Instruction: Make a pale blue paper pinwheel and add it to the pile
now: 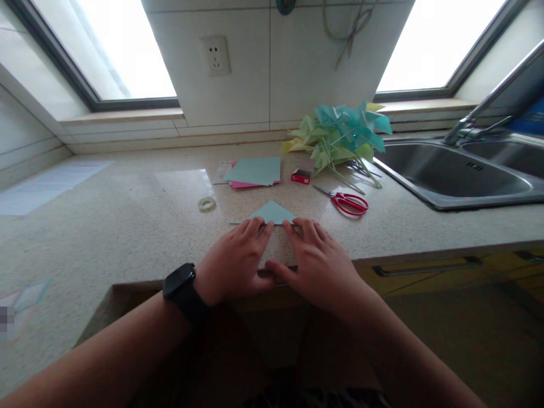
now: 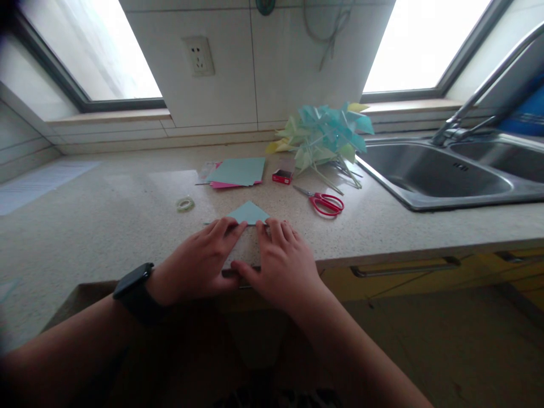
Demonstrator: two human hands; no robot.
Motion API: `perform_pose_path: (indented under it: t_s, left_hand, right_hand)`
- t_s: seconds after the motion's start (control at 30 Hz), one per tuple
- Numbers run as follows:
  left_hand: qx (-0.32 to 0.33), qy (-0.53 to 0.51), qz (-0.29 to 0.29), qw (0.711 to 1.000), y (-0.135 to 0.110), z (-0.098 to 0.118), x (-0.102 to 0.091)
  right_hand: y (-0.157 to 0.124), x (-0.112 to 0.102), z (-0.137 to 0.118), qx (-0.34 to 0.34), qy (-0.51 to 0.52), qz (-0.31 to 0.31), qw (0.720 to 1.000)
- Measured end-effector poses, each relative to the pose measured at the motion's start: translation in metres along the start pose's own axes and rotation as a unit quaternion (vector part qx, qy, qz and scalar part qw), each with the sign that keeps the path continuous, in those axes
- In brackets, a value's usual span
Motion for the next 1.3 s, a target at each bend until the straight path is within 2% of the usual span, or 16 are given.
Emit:
perform_pose_path:
  t_s: [0.27,0.6,0.73,0.97,1.17,1.3]
  left_hand:
    - [0.001,-0.013,-0.002,1.000,0.002,-0.004,0.000]
    - [-0.005,-0.021,0.005,1.000,0.007,-0.010,-0.005]
    - [0.004,-0.017,0.007,1.000,0.004,-0.008,-0.009]
    - [0.019,0.030,-0.005,0.999,-0.014,0.011,-0.007]
    - [0.058,0.068,0.071,0.993,-0.021,0.016,-0.002]
    - [0.077,0.058,0.084,0.992,-0.023,0.015,-0.004]
  right_hand:
    - [0.006,0.001,0.004,-0.002,-0.001,-0.006,1.000]
    - [0.021,-0.003,0.018,-0.041,-0.011,-0.011,0.999]
    - [0.011,-0.007,0.014,-0.060,-0.004,-0.009,0.998]
    - [-0.027,-0.009,0.007,-0.085,0.030,-0.007,0.996]
    - [-0.039,0.001,0.020,-0.122,0.073,0.043,0.989]
    - [-0.041,0.002,0.024,-0.142,0.118,0.052,0.981]
Point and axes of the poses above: each hand's wrist, its own y-axis towards the middle knuckle, its own x-axis out of the palm, z = x × y, the point moved 1 cm from there along y, towards the middle knuckle, and after that the axes turned 7 degrees about y, right-handed, at the moved point
